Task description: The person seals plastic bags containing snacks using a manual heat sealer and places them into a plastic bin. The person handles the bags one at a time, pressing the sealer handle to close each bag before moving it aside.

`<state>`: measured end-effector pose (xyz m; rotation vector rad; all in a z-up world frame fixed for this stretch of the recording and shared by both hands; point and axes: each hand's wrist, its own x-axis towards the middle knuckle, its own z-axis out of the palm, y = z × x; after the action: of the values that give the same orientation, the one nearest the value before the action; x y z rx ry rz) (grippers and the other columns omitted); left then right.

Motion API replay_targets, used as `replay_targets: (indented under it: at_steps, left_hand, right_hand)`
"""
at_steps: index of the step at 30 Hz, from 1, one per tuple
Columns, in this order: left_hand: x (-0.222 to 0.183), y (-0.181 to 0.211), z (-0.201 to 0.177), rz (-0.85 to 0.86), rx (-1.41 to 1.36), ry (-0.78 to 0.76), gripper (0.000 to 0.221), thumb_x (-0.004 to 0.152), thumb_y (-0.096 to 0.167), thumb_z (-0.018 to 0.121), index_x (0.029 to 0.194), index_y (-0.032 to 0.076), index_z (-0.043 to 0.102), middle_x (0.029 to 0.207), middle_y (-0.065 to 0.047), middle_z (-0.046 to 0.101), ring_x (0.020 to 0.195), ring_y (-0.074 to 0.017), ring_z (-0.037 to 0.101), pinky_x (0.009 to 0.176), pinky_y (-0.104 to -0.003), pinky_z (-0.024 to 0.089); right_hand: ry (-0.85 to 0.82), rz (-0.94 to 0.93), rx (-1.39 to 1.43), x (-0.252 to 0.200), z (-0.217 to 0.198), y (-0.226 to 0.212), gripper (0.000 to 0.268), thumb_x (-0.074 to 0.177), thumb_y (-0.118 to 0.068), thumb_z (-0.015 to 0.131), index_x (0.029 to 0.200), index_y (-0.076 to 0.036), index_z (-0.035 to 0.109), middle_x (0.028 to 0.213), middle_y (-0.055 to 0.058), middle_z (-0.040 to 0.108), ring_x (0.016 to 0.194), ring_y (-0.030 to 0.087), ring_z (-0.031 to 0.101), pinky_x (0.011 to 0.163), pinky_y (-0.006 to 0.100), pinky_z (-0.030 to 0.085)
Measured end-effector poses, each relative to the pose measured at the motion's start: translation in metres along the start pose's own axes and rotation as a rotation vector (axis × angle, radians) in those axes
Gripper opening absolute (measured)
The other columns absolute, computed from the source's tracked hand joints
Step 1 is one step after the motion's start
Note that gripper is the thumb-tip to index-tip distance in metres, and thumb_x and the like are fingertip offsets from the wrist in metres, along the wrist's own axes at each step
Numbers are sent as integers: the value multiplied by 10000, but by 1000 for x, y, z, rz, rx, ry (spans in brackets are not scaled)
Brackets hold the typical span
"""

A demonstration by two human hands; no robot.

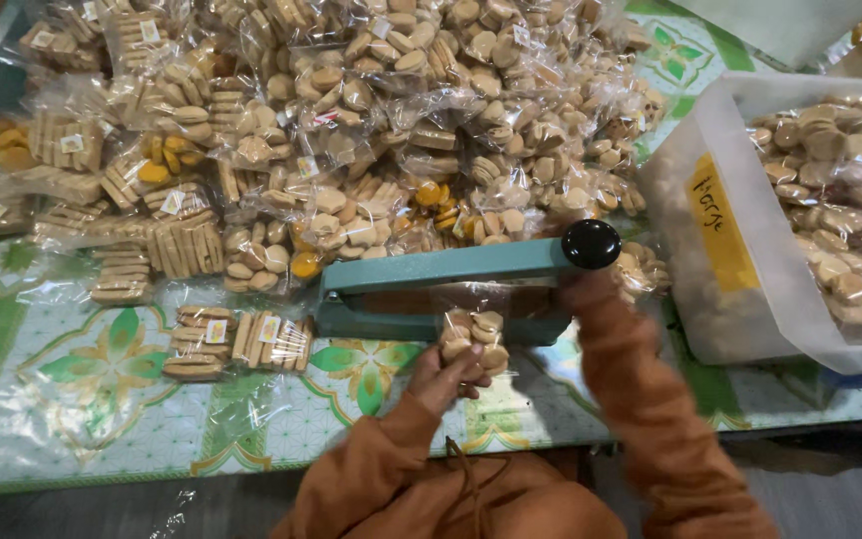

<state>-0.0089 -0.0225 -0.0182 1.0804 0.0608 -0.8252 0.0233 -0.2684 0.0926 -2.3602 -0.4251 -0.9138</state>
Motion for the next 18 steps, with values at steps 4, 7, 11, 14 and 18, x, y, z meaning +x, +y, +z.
replay_targets:
  at_steps: [4, 7, 11, 14, 18]
  left_hand:
    - [-5, 15, -14, -107, 70, 24, 427, 902, 302, 744, 1209, 43, 599, 986, -132, 764, 769, -208, 766, 590, -299, 615]
    - [-5, 18, -14, -71, 42, -3, 427, 892, 316, 759, 1183, 27, 638, 966, -120, 747, 757, -196, 752, 583, -296, 604]
    - [-5, 22, -15, -85, 67, 9, 438, 889, 340, 762, 1182, 35, 652, 966, -115, 737, 736, -185, 734, 559, -293, 591]
    - [-5, 26, -17, -102, 67, 12, 444, 879, 352, 757, 1193, 54, 658, 993, -99, 749, 732, -173, 726, 551, -279, 582]
    - [-6, 25, -18, -112, 84, 14, 452, 875, 358, 759, 1196, 59, 651, 1016, -94, 746, 734, -166, 723, 544, -273, 573]
  right_hand:
    - [121, 347, 550, 63, -78, 9, 315, 1015, -167, 797, 1250, -65, 613, 1036, -6, 662, 938, 95, 639, 839, 266, 557]
    - [-301, 169, 98, 75, -84, -11, 412, 850, -203, 847, 1184, -29, 681, 935, 71, 715, 901, 159, 683, 801, 316, 553]
    - [-495, 252, -7, 64, -36, -39, 318, 813, -280, 836, 1053, -97, 739, 846, 62, 746, 750, 193, 721, 681, 350, 571]
    - [-518, 318, -31, 54, -22, -37, 275, 880, -342, 789, 973, -87, 745, 801, 92, 737, 723, 210, 733, 673, 346, 577]
    - [-447, 307, -12, 40, -21, -21, 279, 911, -333, 708, 988, -67, 739, 809, 99, 733, 716, 229, 721, 667, 368, 556]
